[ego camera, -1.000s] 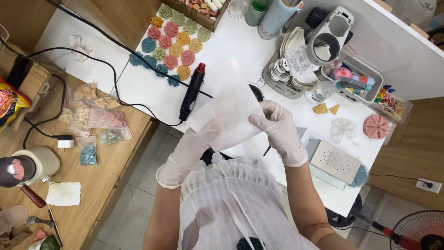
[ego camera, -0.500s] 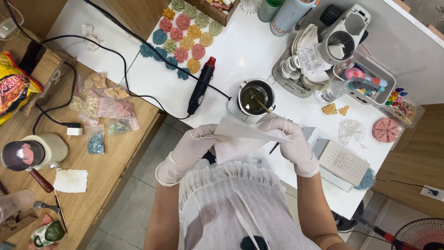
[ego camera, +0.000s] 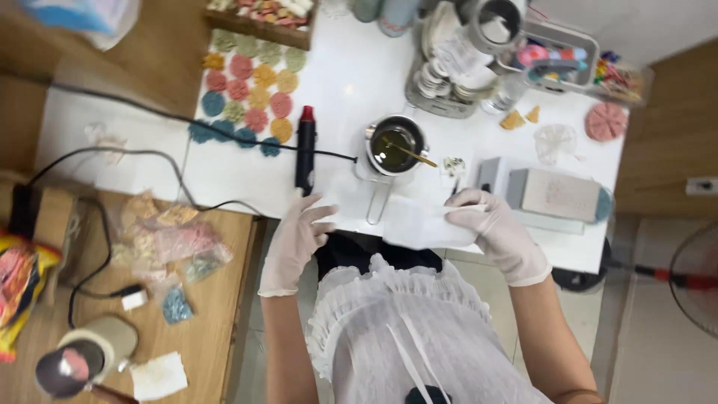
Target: Preparing candle wicks by cleaning bases and applying adhesive.
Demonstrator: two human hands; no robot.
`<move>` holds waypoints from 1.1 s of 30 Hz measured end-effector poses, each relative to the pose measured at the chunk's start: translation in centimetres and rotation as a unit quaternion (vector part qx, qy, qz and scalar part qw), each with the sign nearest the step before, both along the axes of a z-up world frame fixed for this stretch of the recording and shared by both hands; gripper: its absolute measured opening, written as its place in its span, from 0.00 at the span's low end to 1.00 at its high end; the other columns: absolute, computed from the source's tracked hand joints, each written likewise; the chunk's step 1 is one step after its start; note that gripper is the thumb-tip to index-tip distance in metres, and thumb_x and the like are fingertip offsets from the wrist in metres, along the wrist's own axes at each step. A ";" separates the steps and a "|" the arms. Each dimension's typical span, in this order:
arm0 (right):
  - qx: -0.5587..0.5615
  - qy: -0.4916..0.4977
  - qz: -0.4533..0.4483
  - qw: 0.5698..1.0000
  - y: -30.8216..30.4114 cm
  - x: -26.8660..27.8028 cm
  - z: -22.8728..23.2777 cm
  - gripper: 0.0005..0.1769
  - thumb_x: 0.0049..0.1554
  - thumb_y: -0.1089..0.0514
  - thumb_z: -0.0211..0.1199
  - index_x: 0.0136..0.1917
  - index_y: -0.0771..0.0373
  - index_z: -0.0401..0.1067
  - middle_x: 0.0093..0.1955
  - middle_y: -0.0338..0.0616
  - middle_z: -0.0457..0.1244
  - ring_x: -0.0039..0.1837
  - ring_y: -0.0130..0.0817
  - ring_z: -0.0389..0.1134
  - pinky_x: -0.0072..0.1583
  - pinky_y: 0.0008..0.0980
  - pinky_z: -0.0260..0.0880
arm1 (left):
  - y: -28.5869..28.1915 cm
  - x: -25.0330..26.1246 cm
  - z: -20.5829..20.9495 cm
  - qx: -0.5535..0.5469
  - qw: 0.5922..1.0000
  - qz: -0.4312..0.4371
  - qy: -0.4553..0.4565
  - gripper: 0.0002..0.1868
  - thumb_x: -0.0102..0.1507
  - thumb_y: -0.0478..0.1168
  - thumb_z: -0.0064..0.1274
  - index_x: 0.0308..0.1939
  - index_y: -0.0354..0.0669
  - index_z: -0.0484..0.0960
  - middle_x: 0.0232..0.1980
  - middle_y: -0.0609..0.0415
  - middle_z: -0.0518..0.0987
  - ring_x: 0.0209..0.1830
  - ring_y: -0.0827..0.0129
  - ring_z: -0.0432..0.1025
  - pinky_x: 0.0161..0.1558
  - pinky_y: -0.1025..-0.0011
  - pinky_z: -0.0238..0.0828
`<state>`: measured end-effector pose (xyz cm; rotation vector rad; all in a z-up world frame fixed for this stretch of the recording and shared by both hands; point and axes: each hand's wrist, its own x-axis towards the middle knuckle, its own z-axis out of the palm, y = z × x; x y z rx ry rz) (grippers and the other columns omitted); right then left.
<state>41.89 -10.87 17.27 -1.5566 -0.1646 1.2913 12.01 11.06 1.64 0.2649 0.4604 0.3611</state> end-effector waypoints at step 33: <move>-0.227 -0.599 -0.287 0.712 -23.3 18.6 1.2 0.10 0.66 0.62 0.66 0.59 0.69 0.74 0.61 0.52 0.66 0.59 0.39 0.69 0.62 0.34 0.69 | 11.0 8.1 -12.5 -0.516 0.694 0.443 0.237 0.16 0.64 0.42 0.57 0.49 0.33 0.83 0.49 0.37 0.80 0.52 0.39 0.76 0.51 0.32 0.72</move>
